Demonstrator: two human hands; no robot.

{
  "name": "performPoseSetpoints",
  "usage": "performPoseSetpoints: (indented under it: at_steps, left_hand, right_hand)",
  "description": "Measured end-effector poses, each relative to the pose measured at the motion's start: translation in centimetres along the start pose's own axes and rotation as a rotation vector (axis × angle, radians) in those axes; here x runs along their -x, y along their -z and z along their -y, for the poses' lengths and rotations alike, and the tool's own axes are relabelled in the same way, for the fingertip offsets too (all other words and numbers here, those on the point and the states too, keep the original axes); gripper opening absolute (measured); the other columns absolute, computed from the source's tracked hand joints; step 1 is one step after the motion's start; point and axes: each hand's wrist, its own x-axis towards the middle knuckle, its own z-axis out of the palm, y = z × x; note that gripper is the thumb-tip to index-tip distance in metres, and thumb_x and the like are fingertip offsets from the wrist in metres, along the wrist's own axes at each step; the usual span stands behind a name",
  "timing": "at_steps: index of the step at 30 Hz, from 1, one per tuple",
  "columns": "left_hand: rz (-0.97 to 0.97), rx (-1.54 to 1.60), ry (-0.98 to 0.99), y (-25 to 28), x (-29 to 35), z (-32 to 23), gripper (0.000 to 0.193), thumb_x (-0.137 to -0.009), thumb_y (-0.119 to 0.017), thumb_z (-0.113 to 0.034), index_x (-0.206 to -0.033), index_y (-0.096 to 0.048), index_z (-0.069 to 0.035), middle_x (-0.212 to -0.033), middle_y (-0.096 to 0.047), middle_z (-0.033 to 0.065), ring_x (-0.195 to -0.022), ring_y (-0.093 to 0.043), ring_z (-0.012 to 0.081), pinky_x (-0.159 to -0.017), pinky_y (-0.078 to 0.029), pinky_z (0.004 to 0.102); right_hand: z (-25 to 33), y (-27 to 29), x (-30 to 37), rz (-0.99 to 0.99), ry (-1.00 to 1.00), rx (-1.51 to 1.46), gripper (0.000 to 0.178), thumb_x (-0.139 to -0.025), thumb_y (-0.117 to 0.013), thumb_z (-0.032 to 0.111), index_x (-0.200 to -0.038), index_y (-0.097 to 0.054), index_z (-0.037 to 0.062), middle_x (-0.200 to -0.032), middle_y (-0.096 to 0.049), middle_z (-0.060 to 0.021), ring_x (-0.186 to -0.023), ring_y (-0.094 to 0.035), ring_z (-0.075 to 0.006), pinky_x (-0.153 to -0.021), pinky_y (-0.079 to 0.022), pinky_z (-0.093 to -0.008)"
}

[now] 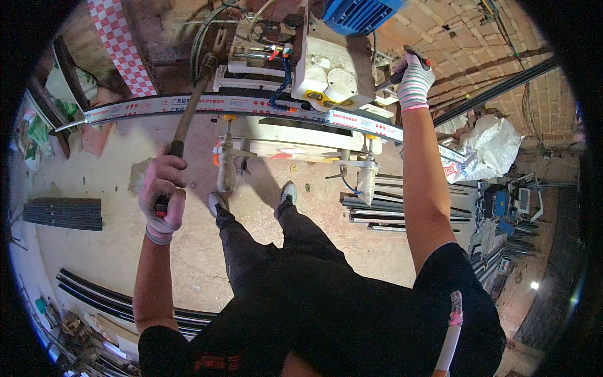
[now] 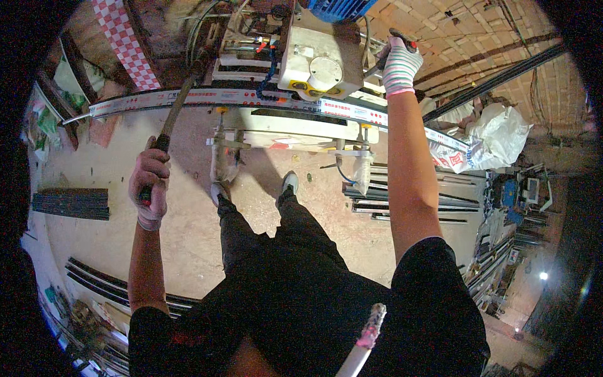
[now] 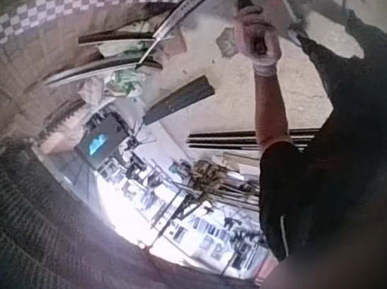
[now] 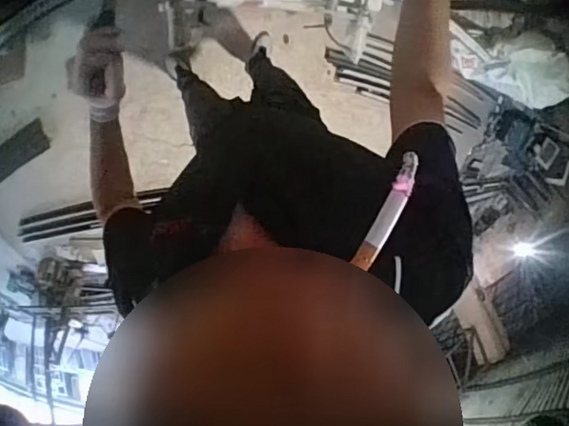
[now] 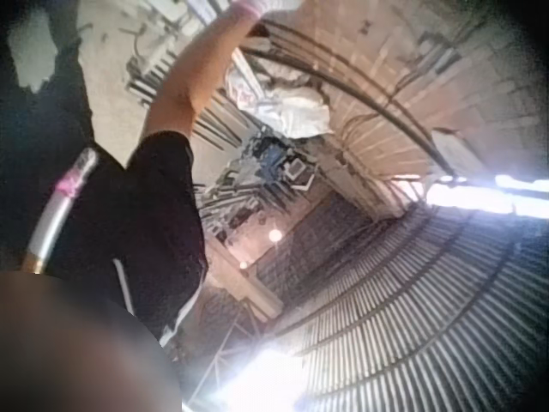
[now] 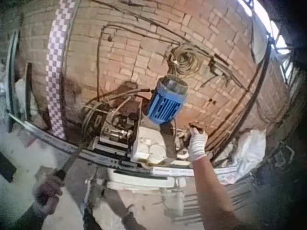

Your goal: The person positions a long metal profile on a chop saw, secures it, and operates the saw to cut the profile. The person then removes the cut piece and repeats the process with another profile.

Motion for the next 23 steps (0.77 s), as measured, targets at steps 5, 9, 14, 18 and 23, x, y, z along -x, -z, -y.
performPoseSetpoints:
  at_steps: [5,9,14,18,23]
  left_hand:
    - [0.054,0.006,-0.002,0.1,-0.6,-0.2,0.014,-0.084,-0.053,0.001,-0.084,-0.045,-0.011,-0.084,-0.058,0.0077,-0.094,-0.062,0.0314,-0.113,-0.035,0.0631]
    - [0.05,0.016,-0.019,-0.1,-0.7,0.3,0.018,-0.078,-0.057,0.002,-0.082,-0.046,-0.012,-0.082,-0.059,0.0066,-0.095,-0.064,0.0324,-0.109,-0.04,0.0611]
    - [0.025,0.041,0.006,-0.4,-0.4,0.3,0.018,-0.079,-0.059,-0.002,-0.081,-0.046,-0.014,-0.082,-0.058,0.005,-0.095,-0.064,0.0316,-0.116,-0.032,0.0662]
    - [0.019,0.044,-0.002,-0.4,-0.3,0.5,0.016,-0.08,-0.059,-0.004,-0.08,-0.046,-0.014,-0.081,-0.057,0.0041,-0.094,-0.064,0.0307,-0.115,-0.033,0.0667]
    - [0.02,0.066,-0.003,-0.4,-0.5,0.7,0.015,-0.079,-0.058,-0.004,-0.08,-0.047,-0.014,-0.08,-0.057,0.004,-0.093,-0.064,0.0298,-0.114,-0.034,0.067]
  right_hand:
    - [-0.1,-1.0,-0.1,-0.106,-0.026,-0.093,0.012,-0.088,-0.07,0.009,-0.08,-0.064,0.001,-0.063,-0.063,-0.0093,-0.046,-0.058,-0.0213,-0.047,-0.048,-0.0368]
    - [0.5,-1.2,0.8,-0.09,-0.021,-0.061,0.018,-0.089,-0.066,0.011,-0.076,-0.061,0.0015,-0.061,-0.062,-0.0108,-0.049,-0.06,-0.0235,-0.047,-0.05,-0.0373]
    - [0.9,-2.3,1.3,-0.219,-0.045,-0.104,0.012,-0.091,-0.064,0.01,-0.082,-0.06,0.002,-0.059,-0.06,-0.0082,-0.045,-0.057,-0.0202,-0.045,-0.048,-0.0362]
    - [0.9,-2.4,1.4,-0.192,-0.103,-0.145,0.017,-0.089,-0.065,0.008,-0.074,-0.059,0.0038,-0.059,-0.059,-0.0077,-0.045,-0.055,-0.0197,-0.045,-0.047,-0.0363]
    - [0.4,-2.6,0.2,-0.291,-0.15,-0.091,0.019,-0.089,-0.068,0.013,-0.075,-0.06,0.0046,-0.062,-0.061,-0.0085,-0.047,-0.056,-0.0205,-0.046,-0.048,-0.0363]
